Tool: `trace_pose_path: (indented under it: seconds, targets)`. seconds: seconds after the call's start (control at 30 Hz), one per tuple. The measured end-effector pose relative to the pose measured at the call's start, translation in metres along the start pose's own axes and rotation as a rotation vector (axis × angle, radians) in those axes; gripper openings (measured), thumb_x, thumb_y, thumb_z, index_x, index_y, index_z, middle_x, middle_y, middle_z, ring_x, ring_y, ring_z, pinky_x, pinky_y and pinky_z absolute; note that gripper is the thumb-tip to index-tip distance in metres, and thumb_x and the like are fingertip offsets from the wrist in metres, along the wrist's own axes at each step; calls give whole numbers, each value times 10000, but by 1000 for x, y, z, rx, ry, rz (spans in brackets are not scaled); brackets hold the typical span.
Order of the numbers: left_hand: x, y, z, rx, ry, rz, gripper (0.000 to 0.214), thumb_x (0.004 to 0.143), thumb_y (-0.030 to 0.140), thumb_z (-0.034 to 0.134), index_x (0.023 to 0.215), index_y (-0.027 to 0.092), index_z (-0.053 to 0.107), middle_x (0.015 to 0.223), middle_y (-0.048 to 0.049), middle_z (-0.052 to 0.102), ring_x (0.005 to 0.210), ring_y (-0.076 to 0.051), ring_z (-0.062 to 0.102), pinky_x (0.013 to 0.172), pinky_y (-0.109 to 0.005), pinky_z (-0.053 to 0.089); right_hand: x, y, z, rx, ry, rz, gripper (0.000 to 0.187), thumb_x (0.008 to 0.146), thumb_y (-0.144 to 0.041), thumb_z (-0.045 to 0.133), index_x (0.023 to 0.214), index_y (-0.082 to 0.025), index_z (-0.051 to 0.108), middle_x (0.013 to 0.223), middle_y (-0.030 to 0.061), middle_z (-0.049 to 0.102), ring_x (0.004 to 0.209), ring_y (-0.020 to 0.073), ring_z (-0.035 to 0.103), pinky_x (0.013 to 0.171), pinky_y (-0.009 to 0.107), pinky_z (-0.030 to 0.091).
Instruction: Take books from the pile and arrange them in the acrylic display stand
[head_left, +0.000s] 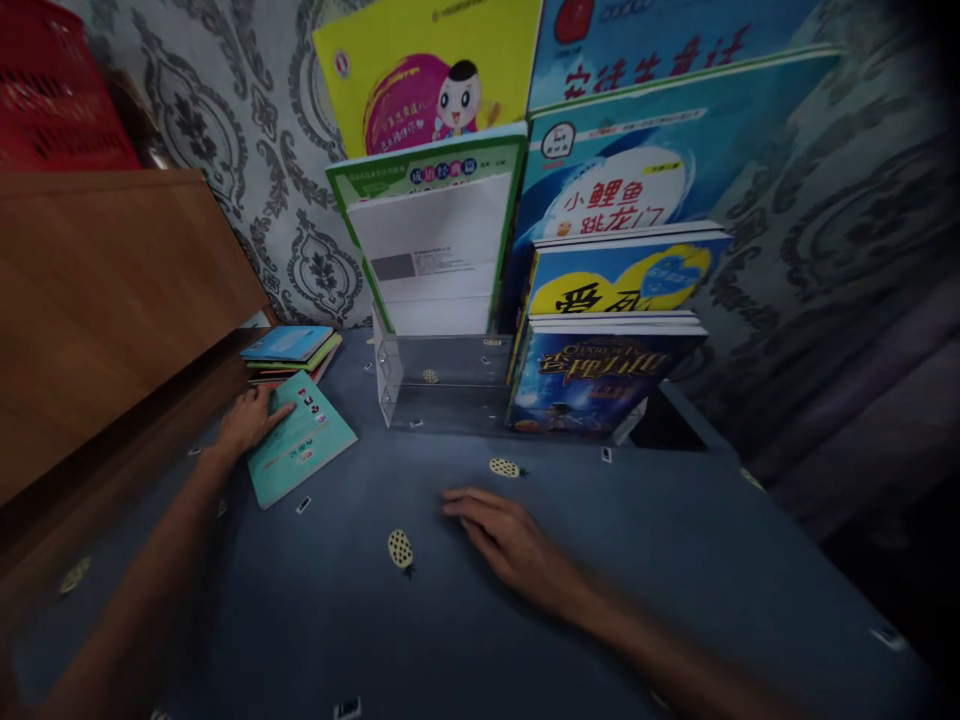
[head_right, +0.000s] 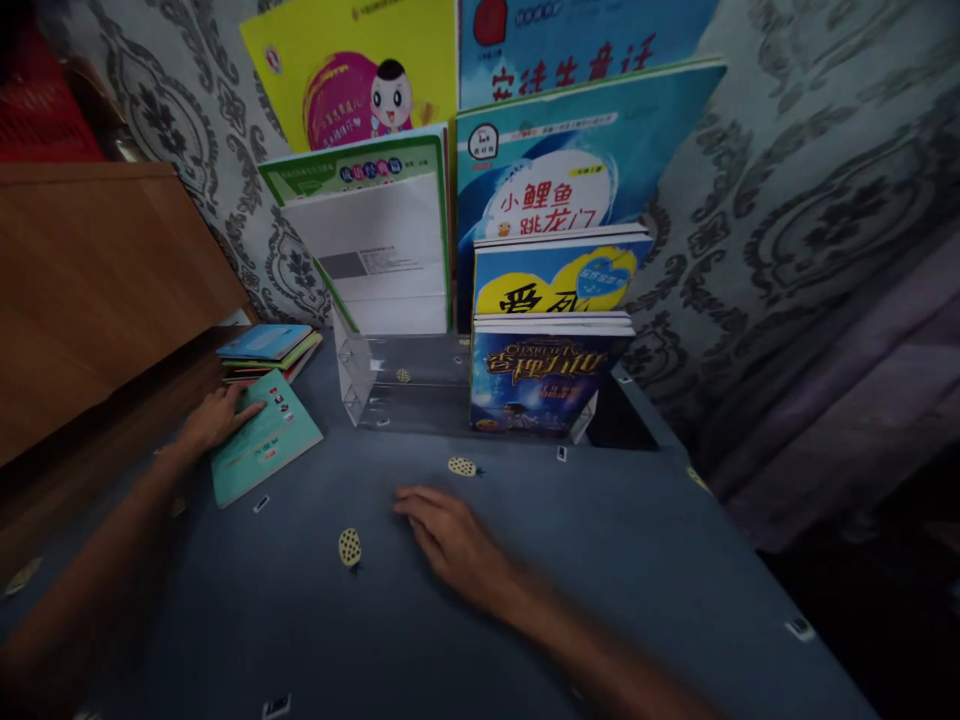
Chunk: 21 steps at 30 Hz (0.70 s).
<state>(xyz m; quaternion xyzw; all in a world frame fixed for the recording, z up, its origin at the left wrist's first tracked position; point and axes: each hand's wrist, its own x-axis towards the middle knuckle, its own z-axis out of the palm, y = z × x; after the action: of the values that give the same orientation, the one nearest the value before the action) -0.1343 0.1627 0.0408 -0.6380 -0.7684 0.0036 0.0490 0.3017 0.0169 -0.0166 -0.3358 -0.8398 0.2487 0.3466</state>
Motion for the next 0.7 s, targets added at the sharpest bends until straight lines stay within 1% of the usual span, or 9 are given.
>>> trace_pose_path:
  seconds: [0.13,0.23,0.37,0.5,0.6,0.7]
  targets:
    - [-21,0,5,-2,-34,-4,800,887,731,305,1391,146,516,1384,-230,553,1309,-413,514,1031,-539,458,-1,3,2,-2,8,-15,323,996,-136,464,1222,-210,683,1276,110,714,1174,207,691,1016,413,569]
    - [-34,3,3,-8,-61,4,806,880,745,304,1391,165,532,1408,-218,539,1332,-416,498,1045,-533,452,1,3,2,20,19,-30,322,985,-119,465,1203,-193,690,1247,121,724,1166,208,692,1011,406,566]
    - [-54,14,-6,-6,-101,-38,812,863,763,322,1370,171,548,1396,-214,555,1308,-426,521,981,-534,491,5,-1,-2,75,77,9,327,965,-93,461,1144,-197,715,1163,107,747,1102,206,710,973,397,574]
    - [-78,27,-15,11,-105,-51,788,857,782,309,1281,179,588,1314,-211,614,1241,-429,574,885,-517,524,7,-1,-4,90,156,92,327,957,-100,457,1116,-200,725,1072,85,760,1012,202,718,934,392,573]
    - [-93,34,-20,20,-111,-39,769,840,794,329,1210,182,612,1256,-203,649,1173,-419,618,839,-481,526,6,-1,-6,74,200,114,334,955,-106,459,1137,-205,721,1073,83,757,1021,209,708,946,408,561]
    - [-103,41,-25,22,-146,-24,744,833,792,341,1175,189,610,1208,-189,677,1101,-395,654,792,-440,516,6,-2,-8,73,237,109,352,958,-99,448,1158,-205,717,1092,90,746,1043,211,696,950,402,554]
